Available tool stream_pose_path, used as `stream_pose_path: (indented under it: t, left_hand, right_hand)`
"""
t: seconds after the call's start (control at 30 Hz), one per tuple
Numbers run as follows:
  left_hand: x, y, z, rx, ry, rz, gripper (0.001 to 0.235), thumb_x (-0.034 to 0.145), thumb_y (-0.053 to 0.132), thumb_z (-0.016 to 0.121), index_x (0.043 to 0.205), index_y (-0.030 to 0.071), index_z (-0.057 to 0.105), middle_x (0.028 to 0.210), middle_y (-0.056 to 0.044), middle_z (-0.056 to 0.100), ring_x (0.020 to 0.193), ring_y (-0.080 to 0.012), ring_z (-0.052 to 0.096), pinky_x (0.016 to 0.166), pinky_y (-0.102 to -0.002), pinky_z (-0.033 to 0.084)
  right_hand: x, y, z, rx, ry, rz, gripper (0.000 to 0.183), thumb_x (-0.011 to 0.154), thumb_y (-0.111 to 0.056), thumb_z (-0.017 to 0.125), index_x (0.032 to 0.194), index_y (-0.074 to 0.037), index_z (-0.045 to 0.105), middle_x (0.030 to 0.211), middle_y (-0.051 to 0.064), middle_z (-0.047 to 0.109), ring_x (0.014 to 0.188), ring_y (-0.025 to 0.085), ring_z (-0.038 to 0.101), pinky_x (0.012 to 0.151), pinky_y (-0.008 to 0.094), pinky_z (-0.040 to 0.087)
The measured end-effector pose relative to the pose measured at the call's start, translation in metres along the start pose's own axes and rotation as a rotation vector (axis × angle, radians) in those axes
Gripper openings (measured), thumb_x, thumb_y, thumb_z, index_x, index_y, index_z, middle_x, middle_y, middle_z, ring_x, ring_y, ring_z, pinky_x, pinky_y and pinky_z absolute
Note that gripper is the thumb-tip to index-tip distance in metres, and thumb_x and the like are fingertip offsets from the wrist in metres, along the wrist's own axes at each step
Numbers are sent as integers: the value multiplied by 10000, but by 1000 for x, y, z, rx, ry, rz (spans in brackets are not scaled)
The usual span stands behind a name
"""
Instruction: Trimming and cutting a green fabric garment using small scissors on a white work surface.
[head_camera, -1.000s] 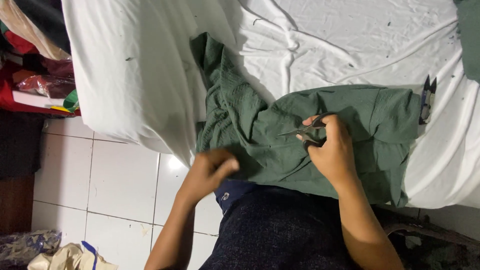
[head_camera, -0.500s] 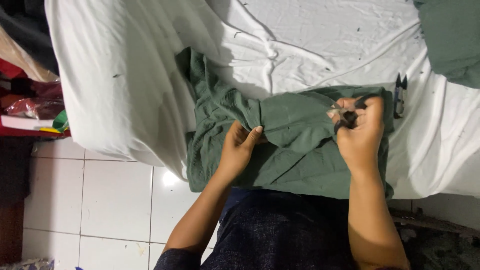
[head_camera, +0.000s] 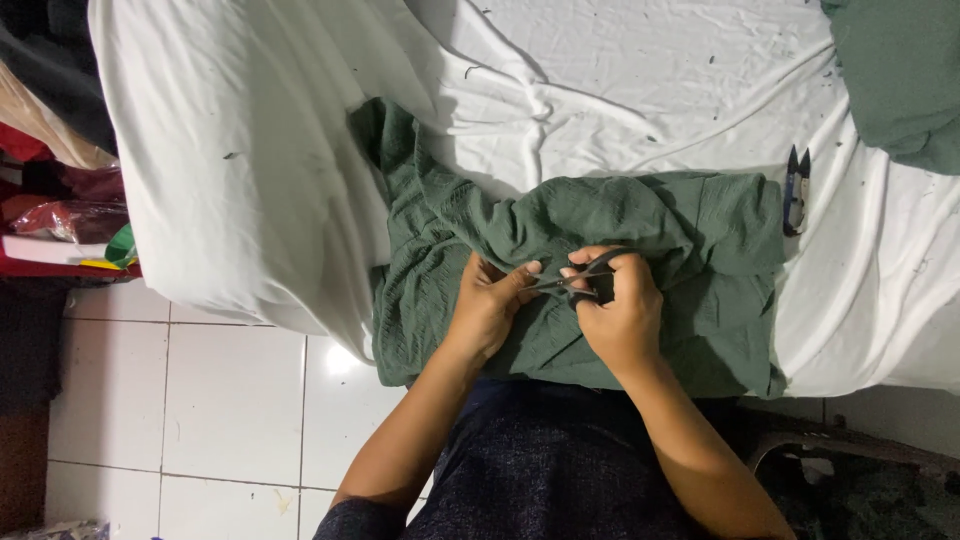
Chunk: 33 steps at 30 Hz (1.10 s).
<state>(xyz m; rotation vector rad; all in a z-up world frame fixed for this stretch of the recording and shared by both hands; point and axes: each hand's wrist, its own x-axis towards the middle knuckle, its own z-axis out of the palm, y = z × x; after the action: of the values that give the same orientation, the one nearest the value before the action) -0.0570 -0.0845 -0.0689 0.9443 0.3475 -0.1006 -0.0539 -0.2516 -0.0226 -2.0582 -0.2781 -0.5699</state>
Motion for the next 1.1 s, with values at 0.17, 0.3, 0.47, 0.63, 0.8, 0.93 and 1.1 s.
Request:
stream_pose_path:
  t: [0.17, 0.3, 0.47, 0.63, 0.8, 0.93, 1.1]
  left_hand:
    - [3, -27, -20, -14, 62, -35, 451, 866, -50, 755, 1270, 15, 567, 1096, -129, 716, 913, -252, 735, 728, -398, 656]
    - [-2, -20, -14, -7, 78, -51, 443, 864, -35, 769, 1256, 21, 570, 1109, -117, 719, 934, -227, 729, 723, -356, 648]
    - [2, -21, -14, -28, 90, -55, 516, 856, -52, 744, 1323, 57, 555, 1152, -72, 690, 965, -212, 711, 771, -351, 638]
    - [2, -24, -22, -37, 84, -32, 560, 868, -42, 731, 1363, 89, 506, 1225, -54, 657, 1015, -192, 674, 796, -319, 624]
    - [0, -21, -10, -75, 66, -7, 636, 870, -68, 724, 1427, 81, 457, 1299, -111, 635, 1096, -258, 667, 849, -404, 628]
    - [-13, -4, 17, -32, -13, 3, 871, 797, -92, 776, 1531, 146, 372, 1395, -164, 583, 1161, -320, 644, 895, -482, 603]
    - [2, 44, 24, -58, 24, 48, 1050, 821, 1, 803, 1635, 225, 179, 1526, -236, 418, 1280, -414, 557, 1009, -598, 519]
  right_hand:
    - [12, -9, -7, 363, 31, 254, 291, 895, 58, 779, 1008, -33, 526, 868, 96, 732, 821, 159, 704, 792, 311, 558]
    - [17, 0, -21, 421, 78, 310, 330, 932, 4, 767, 1058, -77, 474, 923, 95, 720, 865, 127, 679, 824, 286, 521]
    - [12, -10, -32, 508, 52, 313, 365, 947, 37, 737, 1050, -81, 408, 867, 127, 699, 829, 144, 673, 805, 278, 509]
    - [-14, 2, -48, 942, -88, 368, 421, 853, 85, 734, 1053, -85, 405, 669, 144, 652, 608, 206, 658, 696, 377, 588]
    - [0, -7, -58, 298, -33, 299, 429, 901, -8, 803, 1050, -77, 407, 839, 122, 723, 680, 169, 698, 697, 310, 546]
    - [13, -15, -43, 178, -133, 259, 598, 747, 99, 832, 1197, 10, 449, 1164, 231, 621, 773, 304, 728, 695, 387, 602]
    - [18, 17, -33, 112, -106, 417, 465, 750, 28, 888, 1061, -21, 546, 963, 141, 736, 882, 279, 734, 797, 365, 562]
